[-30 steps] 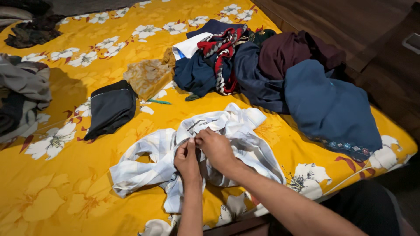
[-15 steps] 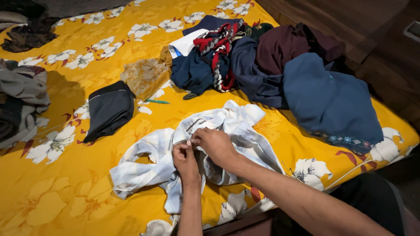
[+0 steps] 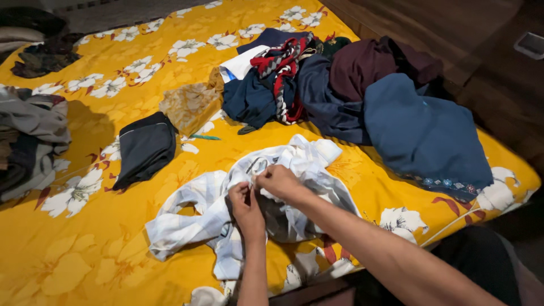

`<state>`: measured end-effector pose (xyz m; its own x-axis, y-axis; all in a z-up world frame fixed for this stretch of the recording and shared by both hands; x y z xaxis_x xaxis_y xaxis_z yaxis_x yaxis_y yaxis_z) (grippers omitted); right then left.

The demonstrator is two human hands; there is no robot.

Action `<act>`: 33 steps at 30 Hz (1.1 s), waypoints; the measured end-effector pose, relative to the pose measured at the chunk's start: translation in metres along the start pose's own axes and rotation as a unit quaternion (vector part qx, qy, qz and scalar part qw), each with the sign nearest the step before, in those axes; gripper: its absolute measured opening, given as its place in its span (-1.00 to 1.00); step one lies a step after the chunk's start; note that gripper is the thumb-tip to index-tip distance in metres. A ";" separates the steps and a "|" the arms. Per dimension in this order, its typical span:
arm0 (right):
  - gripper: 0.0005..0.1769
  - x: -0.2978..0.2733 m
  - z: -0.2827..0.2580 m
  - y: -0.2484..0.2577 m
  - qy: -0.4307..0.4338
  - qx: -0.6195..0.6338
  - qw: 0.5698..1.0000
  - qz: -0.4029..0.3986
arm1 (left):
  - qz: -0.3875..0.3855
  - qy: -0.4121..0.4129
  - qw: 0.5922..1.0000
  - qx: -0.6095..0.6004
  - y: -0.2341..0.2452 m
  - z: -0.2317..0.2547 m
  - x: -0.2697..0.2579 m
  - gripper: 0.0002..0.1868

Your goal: The person buttons a shirt by hand on a bed. They spread the white and blue checkered shirt across a yellow floral bedspread and fasten the buttons one at a time.

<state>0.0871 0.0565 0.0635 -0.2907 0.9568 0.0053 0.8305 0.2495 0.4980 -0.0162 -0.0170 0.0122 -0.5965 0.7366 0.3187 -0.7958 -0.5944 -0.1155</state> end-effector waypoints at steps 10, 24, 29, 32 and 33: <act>-0.64 -0.026 -0.040 0.031 0.128 -0.003 0.992 -0.004 | 0.002 -0.099 0.970 0.221 0.014 0.081 0.006 -0.84; -0.60 -0.084 -0.113 0.097 0.265 -0.098 0.950 0.131 | -0.030 -0.102 0.992 -0.072 -0.016 0.179 0.058 -0.80; -0.30 -0.110 -0.097 0.101 0.373 -0.264 0.856 0.241 | -0.012 0.047 0.997 0.062 -0.040 0.202 0.052 -0.80; -0.16 -0.094 -0.086 0.090 0.316 -0.353 0.847 0.243 | -0.061 0.061 0.992 0.093 -0.049 0.190 0.048 -0.74; -0.27 -0.087 -0.077 0.090 0.323 -0.322 0.861 0.224 | -0.084 0.061 0.994 0.035 -0.050 0.184 0.053 -0.73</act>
Point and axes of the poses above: each hand's wrist, its own x-axis towards the middle knuckle, its own y-axis out of the back of the hand, z = x × y, the point moved 1 cm from there along x, towards the middle knuckle, and after that the axes turned 3 degrees about y, right-handed, at the moved point
